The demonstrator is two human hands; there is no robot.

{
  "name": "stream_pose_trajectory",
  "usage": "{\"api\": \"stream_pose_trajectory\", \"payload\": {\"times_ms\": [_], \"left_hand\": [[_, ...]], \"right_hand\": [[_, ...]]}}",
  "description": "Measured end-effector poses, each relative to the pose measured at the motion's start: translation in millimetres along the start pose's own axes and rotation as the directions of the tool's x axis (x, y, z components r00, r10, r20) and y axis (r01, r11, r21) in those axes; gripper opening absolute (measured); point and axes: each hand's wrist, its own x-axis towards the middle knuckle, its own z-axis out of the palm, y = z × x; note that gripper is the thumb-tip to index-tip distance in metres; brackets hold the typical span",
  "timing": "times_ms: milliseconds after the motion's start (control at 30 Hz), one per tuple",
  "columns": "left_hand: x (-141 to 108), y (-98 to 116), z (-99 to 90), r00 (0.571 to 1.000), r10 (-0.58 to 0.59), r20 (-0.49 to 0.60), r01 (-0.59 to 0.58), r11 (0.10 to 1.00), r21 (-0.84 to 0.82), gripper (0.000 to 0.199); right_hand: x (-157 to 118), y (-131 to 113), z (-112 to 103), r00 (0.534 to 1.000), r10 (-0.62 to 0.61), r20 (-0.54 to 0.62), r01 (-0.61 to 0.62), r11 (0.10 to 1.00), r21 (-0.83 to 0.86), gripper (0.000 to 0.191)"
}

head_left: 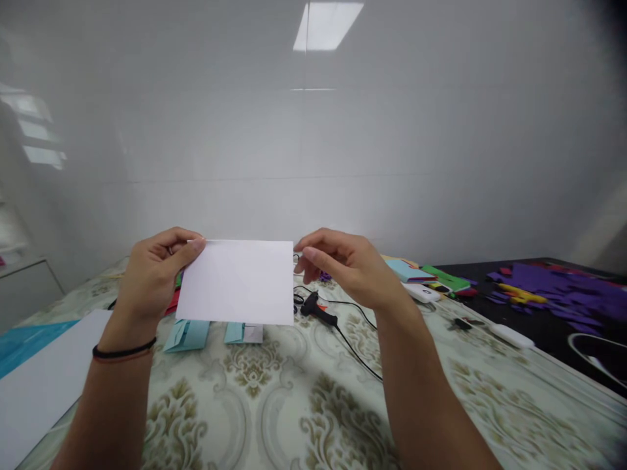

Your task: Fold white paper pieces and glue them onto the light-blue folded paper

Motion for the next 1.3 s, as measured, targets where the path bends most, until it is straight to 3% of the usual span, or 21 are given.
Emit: {"api": "stream_pose_trajectory", "payload": {"times_ms": [133,333,500,633,1100,1200,1300], "left_hand": [[0.2,-0.4,1.1,1.0,-0.013,0.012,0.013,1.0,-0.024,0.018],[-7.8,2.3,9.0,0.984,0.136,0.111,-0.161,0.952,0.261,0.015],[-17.9,5.7,27.8,0.937,0.165,0.308,-0.267,0.906,0.328,0.014],[-23.3,8.8,39.1,0.908,0.203,0.366,-0.322,0.897,0.303,0.012],[-29.7,21.2,42.5,0.869,0.265,0.417,-0.42,0.841,0.342,0.012],[-29.5,21.0,36.7,0.888,0.267,0.374,-0.402,0.847,0.349,0.013],[-24.1,16.3,20.0,0.941,0.246,0.232,-0.316,0.884,0.345,0.01]], "right_hand": [[4.0,3.8,3.5,0.999,-0.05,-0.02,0.051,0.998,0.024,0.031],[10.3,8.0,11.4,0.982,-0.093,-0.162,0.089,0.996,-0.029,0.022],[9.9,-1.2,31.1,0.992,-0.118,-0.035,0.107,0.97,-0.217,0.006],[9.7,-8.4,43.1,0.986,-0.163,-0.014,0.154,0.953,-0.262,0.007],[1.1,-15.7,40.9,0.978,-0.206,-0.002,0.198,0.94,-0.278,0.007],[0.3,-16.8,36.1,0.98,-0.197,0.001,0.189,0.939,-0.288,0.008],[-0.8,-15.2,25.1,0.984,-0.178,-0.026,0.161,0.935,-0.316,0.01]]}}
